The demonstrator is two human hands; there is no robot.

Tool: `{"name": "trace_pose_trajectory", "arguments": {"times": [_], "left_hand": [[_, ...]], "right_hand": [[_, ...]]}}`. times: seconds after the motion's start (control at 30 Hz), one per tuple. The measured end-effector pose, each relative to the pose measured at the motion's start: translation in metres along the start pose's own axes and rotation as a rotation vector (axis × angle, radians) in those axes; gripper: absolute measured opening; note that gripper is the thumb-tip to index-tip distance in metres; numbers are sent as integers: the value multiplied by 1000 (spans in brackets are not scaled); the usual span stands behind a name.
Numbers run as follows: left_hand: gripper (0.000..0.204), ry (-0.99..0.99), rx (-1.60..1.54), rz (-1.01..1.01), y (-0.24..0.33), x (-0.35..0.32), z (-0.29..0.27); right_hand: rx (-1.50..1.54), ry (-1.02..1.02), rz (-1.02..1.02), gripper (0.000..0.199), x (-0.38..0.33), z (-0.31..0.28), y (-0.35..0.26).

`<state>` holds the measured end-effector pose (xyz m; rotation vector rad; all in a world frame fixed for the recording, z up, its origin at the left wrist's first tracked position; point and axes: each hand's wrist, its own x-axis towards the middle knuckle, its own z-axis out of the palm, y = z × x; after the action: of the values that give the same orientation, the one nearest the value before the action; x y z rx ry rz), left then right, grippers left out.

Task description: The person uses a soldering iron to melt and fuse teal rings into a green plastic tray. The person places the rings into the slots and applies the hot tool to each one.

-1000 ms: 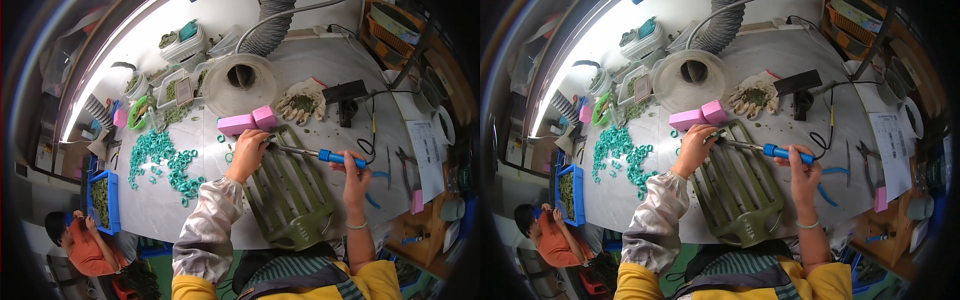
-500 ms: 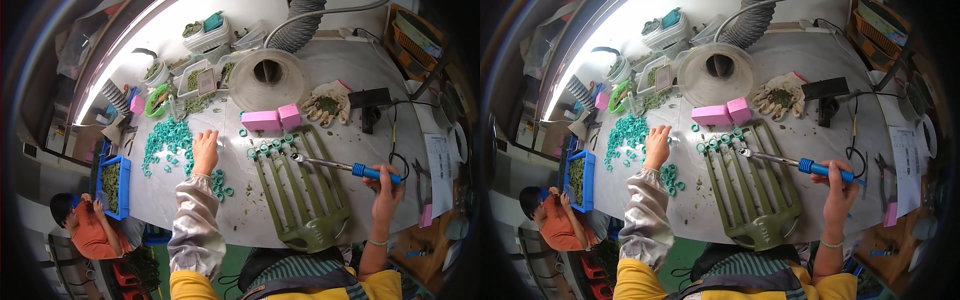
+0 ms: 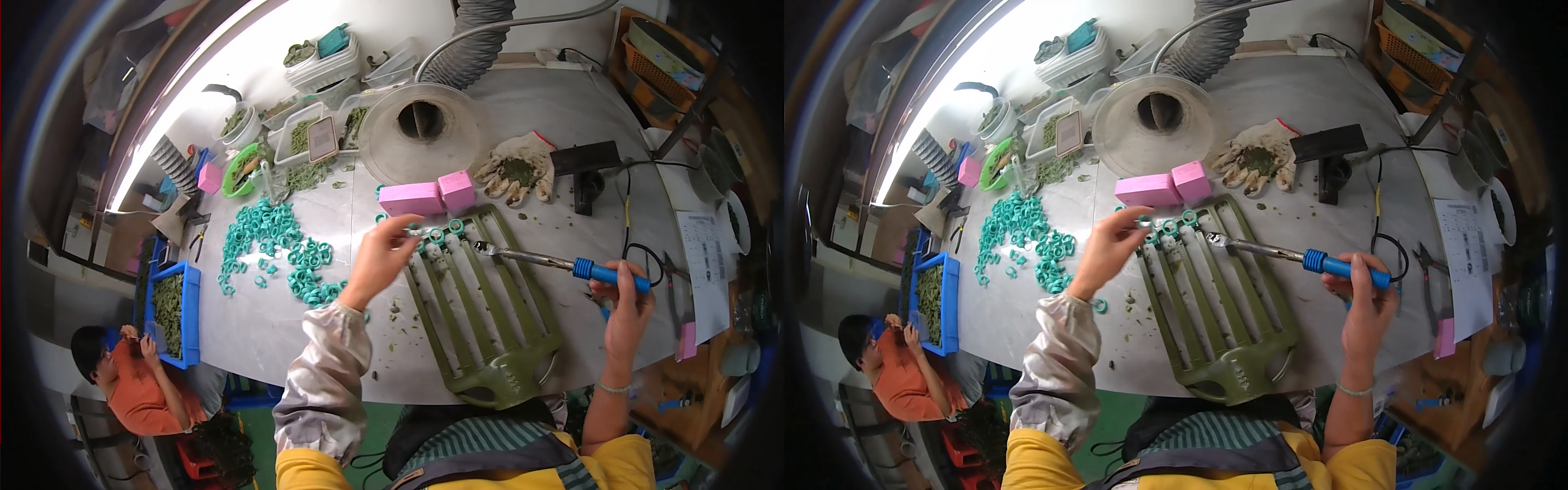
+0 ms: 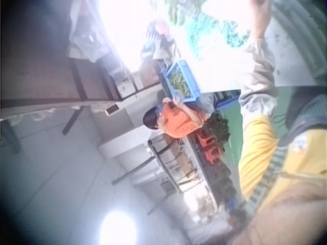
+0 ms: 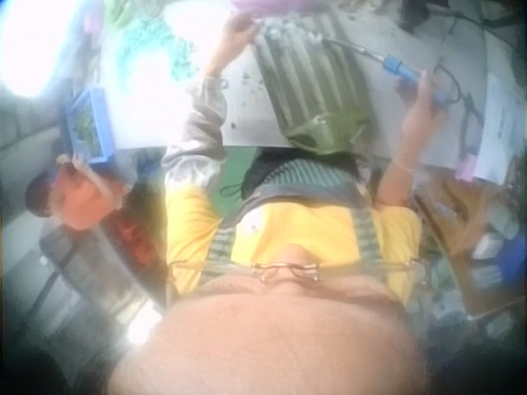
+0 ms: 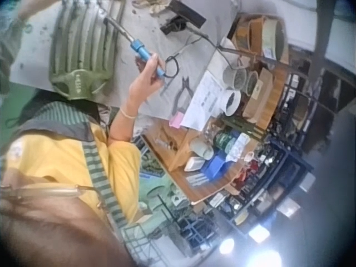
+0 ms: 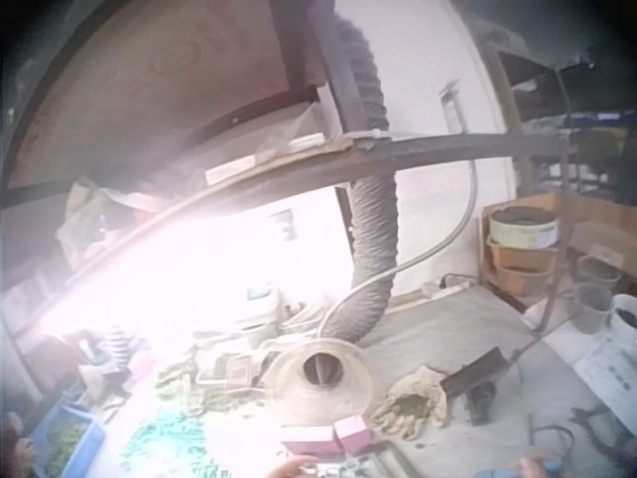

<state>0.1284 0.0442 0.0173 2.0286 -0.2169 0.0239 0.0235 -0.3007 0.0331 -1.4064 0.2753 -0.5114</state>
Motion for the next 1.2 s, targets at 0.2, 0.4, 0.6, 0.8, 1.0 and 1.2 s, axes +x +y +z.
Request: {"name": "trace_pose_trajectory", "arguments": {"times": [0.2,0.4,0.6,0.8,1.0,1.2], "left_hand": [[26,-82,54,150,18,24,65],[28,7,385,373,3,41,88],[29,9,425,390,-4,46,93],[30,23,451,483,-8,44,82],[18,214,333,82,-32,25,-4],[10,335,1159,-119,-110,-24,-124]], "right_hand": [[-23,-37,-45,28,9,-2,11],[34,-30,-5,26,18,2,29],[89,-80,-25,24,21,8,39],[52,12,34,24,11,-4,11],[58,27,10,24,13,-18,14],[74,-15,10,23,11,-15,14]]}}
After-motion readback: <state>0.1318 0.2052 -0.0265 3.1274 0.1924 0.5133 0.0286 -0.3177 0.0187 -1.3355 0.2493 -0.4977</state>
